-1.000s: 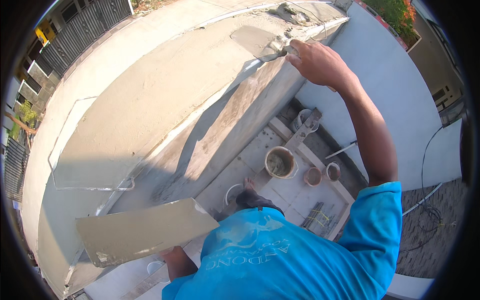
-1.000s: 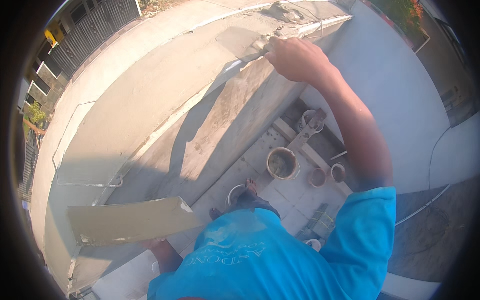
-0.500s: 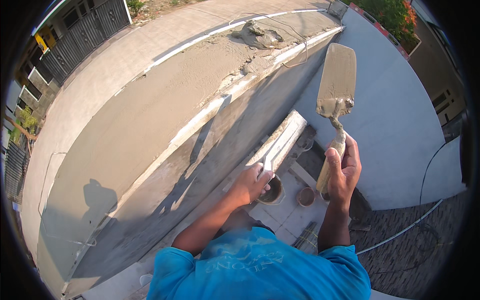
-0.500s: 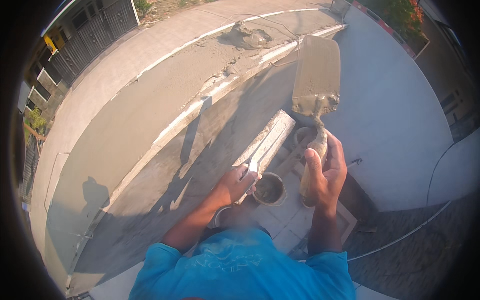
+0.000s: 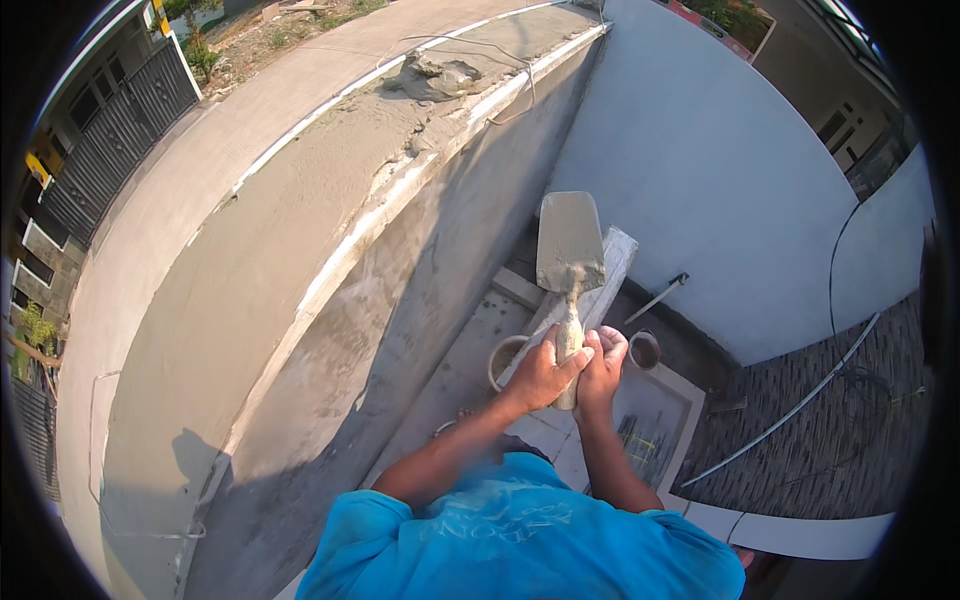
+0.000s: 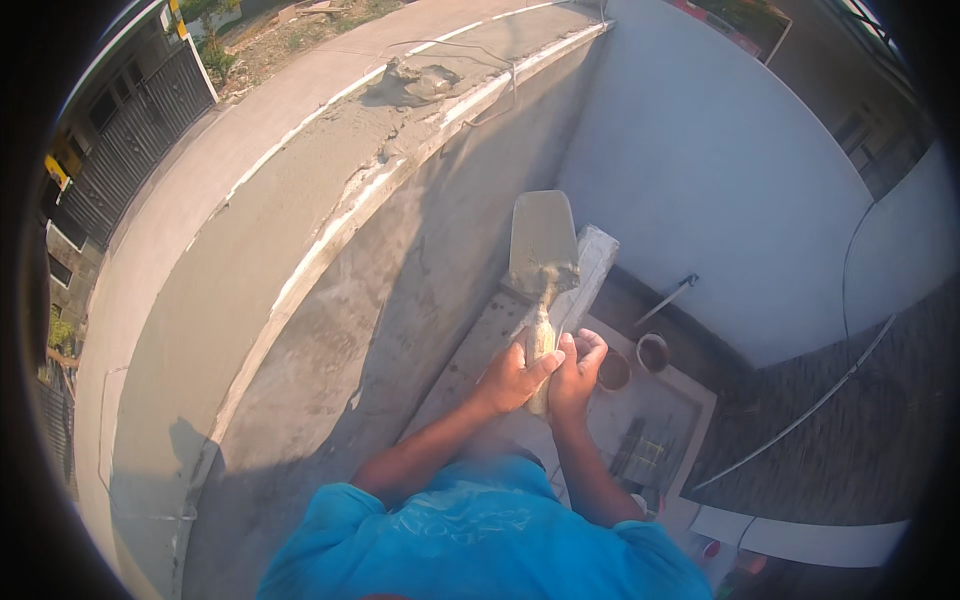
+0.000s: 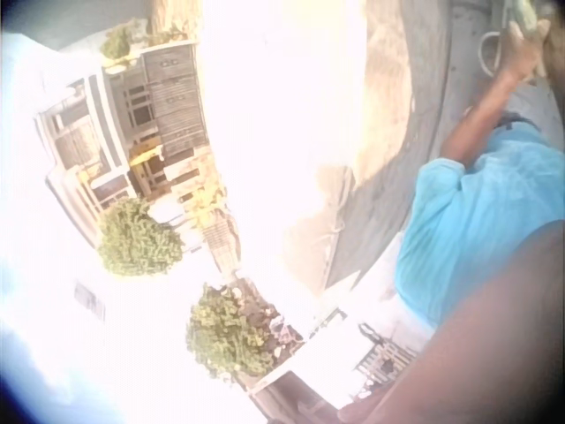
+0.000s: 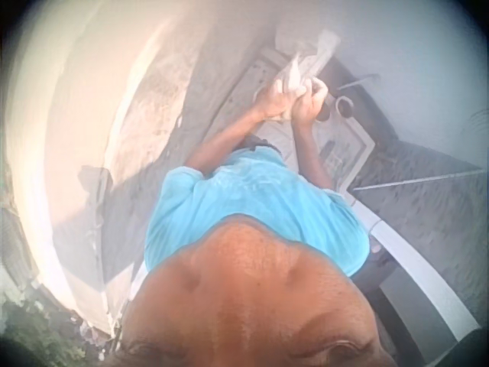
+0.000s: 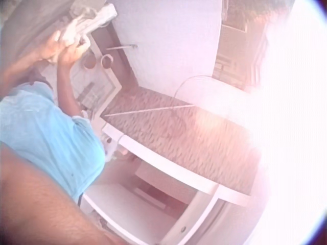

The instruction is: The person scoops wet cement from a bucket using a hand trowel and applies it to a concrete surface. They spread and smooth the cement with a trowel and a larger float, repeatedly loading material and leveling the surface.

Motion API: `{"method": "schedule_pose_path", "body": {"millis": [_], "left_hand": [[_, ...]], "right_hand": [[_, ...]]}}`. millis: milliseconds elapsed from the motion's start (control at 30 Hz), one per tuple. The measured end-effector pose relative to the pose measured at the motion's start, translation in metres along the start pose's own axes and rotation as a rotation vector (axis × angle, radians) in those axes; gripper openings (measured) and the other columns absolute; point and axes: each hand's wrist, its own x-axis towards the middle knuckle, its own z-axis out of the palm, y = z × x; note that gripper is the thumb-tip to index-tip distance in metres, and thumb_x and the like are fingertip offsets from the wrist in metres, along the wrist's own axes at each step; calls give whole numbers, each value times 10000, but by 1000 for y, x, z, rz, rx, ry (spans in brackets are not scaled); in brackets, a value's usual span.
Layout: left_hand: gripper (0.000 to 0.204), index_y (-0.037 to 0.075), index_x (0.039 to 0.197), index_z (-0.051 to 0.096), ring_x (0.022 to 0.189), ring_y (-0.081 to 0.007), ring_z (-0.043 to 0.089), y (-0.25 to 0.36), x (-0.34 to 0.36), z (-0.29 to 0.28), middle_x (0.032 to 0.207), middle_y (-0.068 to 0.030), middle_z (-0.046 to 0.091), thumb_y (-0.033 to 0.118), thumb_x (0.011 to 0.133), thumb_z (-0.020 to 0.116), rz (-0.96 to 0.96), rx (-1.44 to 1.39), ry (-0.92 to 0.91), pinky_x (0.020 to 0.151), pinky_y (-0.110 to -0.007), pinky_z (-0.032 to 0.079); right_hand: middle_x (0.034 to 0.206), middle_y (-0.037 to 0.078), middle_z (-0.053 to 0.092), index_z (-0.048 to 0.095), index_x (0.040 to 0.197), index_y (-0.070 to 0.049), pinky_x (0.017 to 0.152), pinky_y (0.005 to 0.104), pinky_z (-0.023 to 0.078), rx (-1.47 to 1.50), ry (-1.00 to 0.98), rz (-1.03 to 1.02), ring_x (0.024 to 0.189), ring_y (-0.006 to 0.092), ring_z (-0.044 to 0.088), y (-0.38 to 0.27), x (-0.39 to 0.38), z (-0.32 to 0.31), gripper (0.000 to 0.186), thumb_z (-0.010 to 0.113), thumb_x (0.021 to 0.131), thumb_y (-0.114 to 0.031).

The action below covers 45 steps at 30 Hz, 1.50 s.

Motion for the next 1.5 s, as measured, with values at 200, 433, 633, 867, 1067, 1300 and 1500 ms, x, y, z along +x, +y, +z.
{"method": "schedule_pose_path", "body": {"millis": [200, 433, 633, 867, 1067, 1300, 1500], "left_hand": [[604, -23, 1238, 547, 1087, -383, 653, -18, 3, -8, 1086, -234, 681, 509, 956, 598, 189, 67, -161, 930, -453, 498], [607, 20, 1258, 556, 1031, -413, 674, 78, -61, -38, 1027, -219, 709, 499, 897, 653, 21, 143, -47, 930, -457, 514], [420, 61, 1112, 600, 834, -393, 717, 33, -135, -115, 896, -171, 725, 273, 795, 777, -111, 476, 359, 728, -463, 557], [324, 60, 885, 665, 682, -362, 676, -11, -230, -154, 750, -130, 677, 172, 607, 788, -140, 971, 726, 634, -454, 525], [361, 77, 826, 675, 772, -310, 659, -9, -267, -161, 799, -86, 672, 211, 509, 785, -152, 1193, 770, 705, -419, 507], [379, 41, 835, 648, 759, -353, 629, -21, -289, -194, 769, -136, 635, 150, 483, 737, -112, 1197, 882, 744, -455, 520], [397, 49, 852, 694, 751, -353, 663, -28, -303, -219, 839, -127, 693, 166, 486, 795, -88, 1141, 865, 701, -436, 546]], "right_hand": [[1204, 88, 596, 461, 1312, -46, 945, 347, 523, 260, -262, 143, 1051, 179, 624, 15, -19, -7, 316, 424, 1077, -254], [941, 25, 610, 548, 1152, -46, 560, 233, 471, 223, -279, -101, 710, 62, 570, -41, 61, 24, 209, 503, 1079, -237], [926, 95, 719, 664, 1178, -46, 727, 349, 524, -592, -357, -896, 784, 199, 679, -218, 138, 114, 323, 634, 1007, -319], [981, 201, 722, 725, 1159, -78, 829, 443, 524, -1061, -667, -835, 916, 318, 688, -251, 211, 263, 501, 611, 959, -523], [899, 158, 740, 732, 1096, -104, 790, 465, 536, -1276, -610, -1089, 872, 325, 711, -226, 253, 309, 460, 636, 918, -517], [907, 89, 729, 733, 1078, -125, 730, 431, 566, -1430, -619, -937, 851, 273, 701, -220, 291, 323, 404, 623, 887, -464], [607, 52, 513, 737, 929, -43, 433, 368, 398, -1114, -928, -462, 431, 176, 476, -227, 297, 330, 366, 656, 888, -398]]}}
